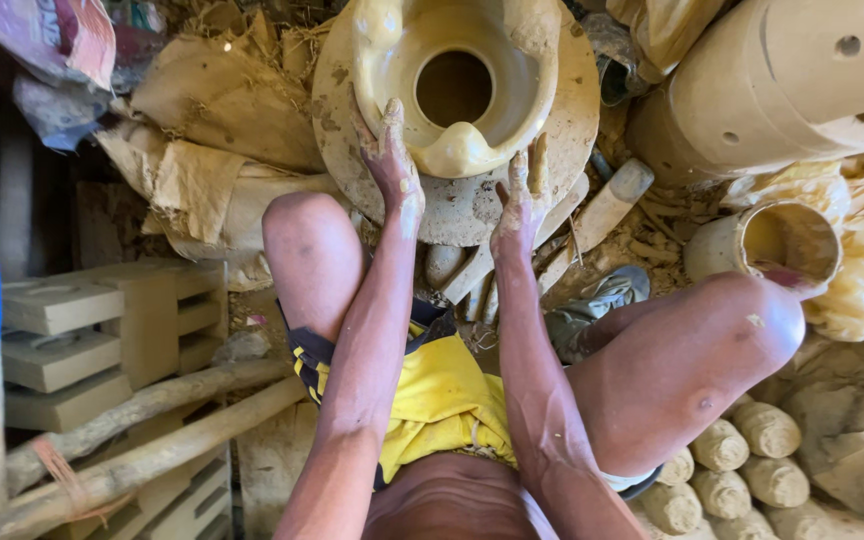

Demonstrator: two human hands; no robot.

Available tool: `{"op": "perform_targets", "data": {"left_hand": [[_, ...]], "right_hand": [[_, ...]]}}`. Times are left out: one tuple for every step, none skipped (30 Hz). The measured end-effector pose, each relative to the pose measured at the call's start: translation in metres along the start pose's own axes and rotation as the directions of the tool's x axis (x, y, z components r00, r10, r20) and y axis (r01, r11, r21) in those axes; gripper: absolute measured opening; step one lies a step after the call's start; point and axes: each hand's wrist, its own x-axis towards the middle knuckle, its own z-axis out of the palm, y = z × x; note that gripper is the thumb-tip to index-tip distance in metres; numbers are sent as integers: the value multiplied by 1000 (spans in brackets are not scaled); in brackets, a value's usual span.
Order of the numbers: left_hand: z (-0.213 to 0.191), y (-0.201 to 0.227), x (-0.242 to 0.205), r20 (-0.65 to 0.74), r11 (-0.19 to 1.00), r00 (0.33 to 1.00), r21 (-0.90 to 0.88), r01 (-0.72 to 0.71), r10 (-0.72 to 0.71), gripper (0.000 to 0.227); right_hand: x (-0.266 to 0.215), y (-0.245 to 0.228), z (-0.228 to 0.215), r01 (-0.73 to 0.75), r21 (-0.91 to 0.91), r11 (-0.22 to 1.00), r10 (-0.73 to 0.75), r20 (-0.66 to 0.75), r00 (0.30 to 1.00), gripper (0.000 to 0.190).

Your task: The person shapes and finishes a clay vessel by hand and with a scraper.

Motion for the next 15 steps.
{"op": "perform_targets", "data": {"left_hand": [[0,5,1,17,1000,1000,19,-9,9,55],[2,8,2,31,1000,1000,25,-7,6,55],[2,10,4,9,998,1000,67,10,-11,55],[2,10,4,-17,994,999,106,30,-28,55],[1,9,5,-8,993,999,112,33,-33,55],[-1,8,7,-1,997,998,37,66,-66,57],[-2,8,9,9,994,995,-38,100,-100,58],[-1,9,10,17,995,995,-34,96,-96,58],[-1,10,9,10,995,995,-8,97,-97,60],[-1,10,7,-1,995,995,14,103,-103,61],[0,11,9,2,995,995,14,104,-104,61],[-1,10,8,17,996,996,-9,93,-93,60],[-2,9,6,31,996,996,-33,82,-81,59],[-3,8,6,24,996,997,-41,80,-79,59],[-5,6,5,13,998,999,39,49,-50,59]], "right_hand": [[0,0,0,94,80,992,-101,93,991,97],[-3,3,0,94,91,991,-102,82,991,97],[-8,8,1,156,11,988,-156,142,977,98],[-12,13,2,220,-69,973,-202,208,957,100],[-14,19,8,218,-64,974,-201,198,959,100],[-16,25,16,325,-57,944,-307,207,929,98],[-17,27,21,427,-49,903,-408,216,887,97],[-17,25,24,428,-40,903,-411,211,887,97],[-19,22,26,387,19,922,-383,196,903,99],[-20,17,24,344,71,936,-351,184,918,100],[-19,10,24,345,72,936,-353,181,918,100],[-17,3,20,193,19,981,-194,127,973,98],[-17,-3,17,32,-26,999,-31,66,997,97],[-19,-8,15,37,-34,999,-34,72,997,97],[-22,-12,12,155,-27,988,-149,157,976,96]]}}
